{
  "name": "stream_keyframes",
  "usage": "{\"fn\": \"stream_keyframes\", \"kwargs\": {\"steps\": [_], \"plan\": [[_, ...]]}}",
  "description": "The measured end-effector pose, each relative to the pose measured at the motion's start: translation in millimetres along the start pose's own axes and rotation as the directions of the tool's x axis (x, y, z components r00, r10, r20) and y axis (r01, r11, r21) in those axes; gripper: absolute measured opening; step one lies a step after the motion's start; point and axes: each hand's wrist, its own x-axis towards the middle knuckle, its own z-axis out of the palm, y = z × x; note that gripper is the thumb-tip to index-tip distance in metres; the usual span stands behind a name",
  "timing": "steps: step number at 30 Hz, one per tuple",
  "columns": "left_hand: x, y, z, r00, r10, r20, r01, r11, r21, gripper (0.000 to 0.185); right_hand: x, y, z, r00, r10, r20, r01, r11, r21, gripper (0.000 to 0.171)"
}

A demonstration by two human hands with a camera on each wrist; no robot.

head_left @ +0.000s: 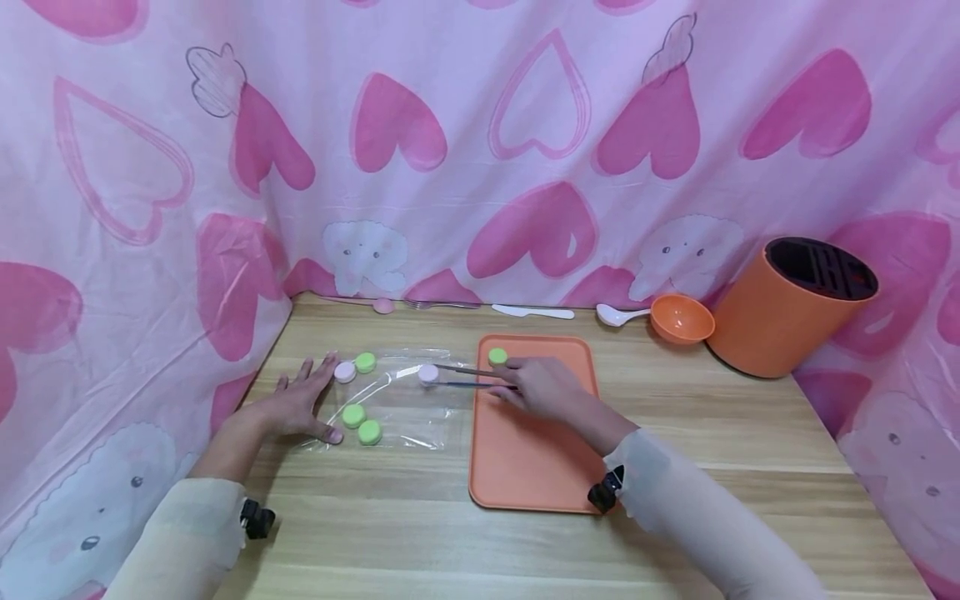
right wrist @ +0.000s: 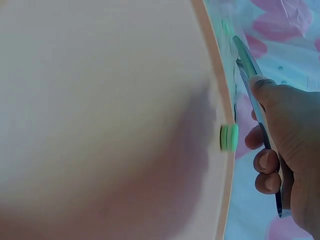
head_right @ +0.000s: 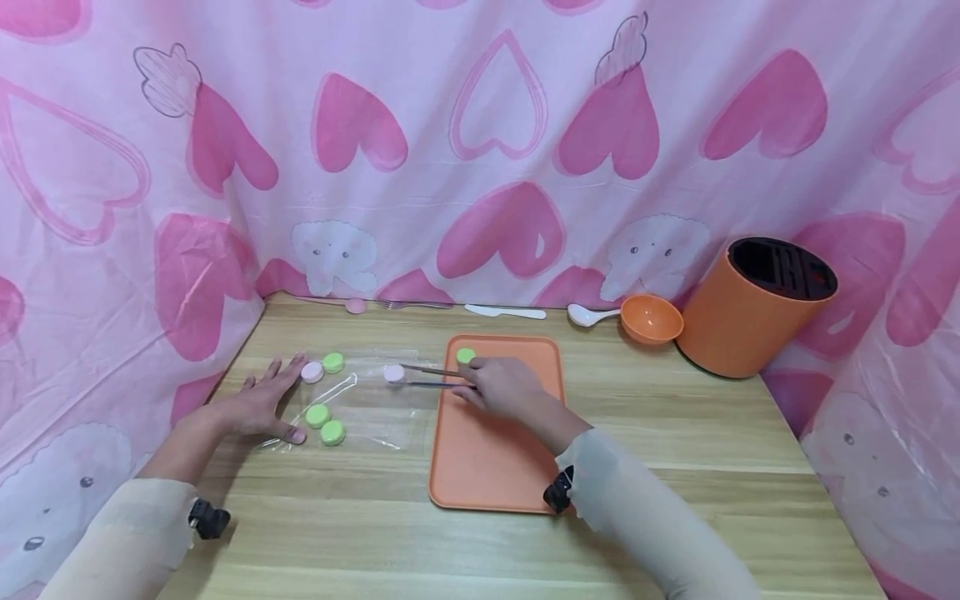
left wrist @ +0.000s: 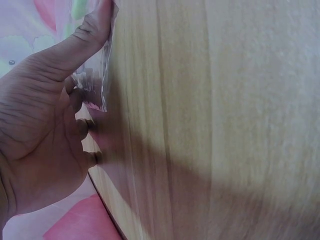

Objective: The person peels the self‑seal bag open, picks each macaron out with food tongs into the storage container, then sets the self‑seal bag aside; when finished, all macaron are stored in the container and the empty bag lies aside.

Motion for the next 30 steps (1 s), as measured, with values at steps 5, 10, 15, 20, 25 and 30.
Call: {"fn": "stream_keyframes", "kwargs": {"steps": [5, 10, 15, 20, 25, 30], "plan": [[-1.3, -1.5, 0.0, 1.000, -0.002, -0.002, 0.002, 1.000, 0.001, 0.155, -15, 14, -6, 0.999, 0.023, -0.030, -0.023, 1.000, -0.005, 0.033], [-2.3, -1.2, 0.4, 1.000, 0.016, -0.012, -0.016, 1.000, -0.012, 0.155, -27, 27, -15, 0.998, 0.028, -0.051, -0.029, 0.999, -0.019, 0.032], [-2.2, -0.1, 0.5, 1.000, 0.016, -0.013, -0.016, 1.000, -0.019, 0.155, -37, 38, -25, 0.997, 0.027, -0.066, -0.031, 0.997, -0.067, 0.033], [-2.0, 1.3, 0.2, 1.000, 0.017, -0.015, -0.017, 1.000, -0.015, 0.155, -48, 48, -33, 0.997, 0.058, -0.059, -0.062, 0.996, -0.070, 0.034], [-1.3, 1.5, 0.5, 1.000, 0.009, -0.011, -0.009, 1.000, -0.014, 0.155, -60, 60, -40, 0.993, 0.110, -0.034, -0.111, 0.992, -0.051, 0.031], [-0.2, 1.0, 1.3, 1.000, 0.011, -0.012, -0.012, 1.000, -0.006, 0.155, -73, 72, -43, 0.986, 0.167, -0.017, -0.167, 0.985, -0.030, 0.030]]}}
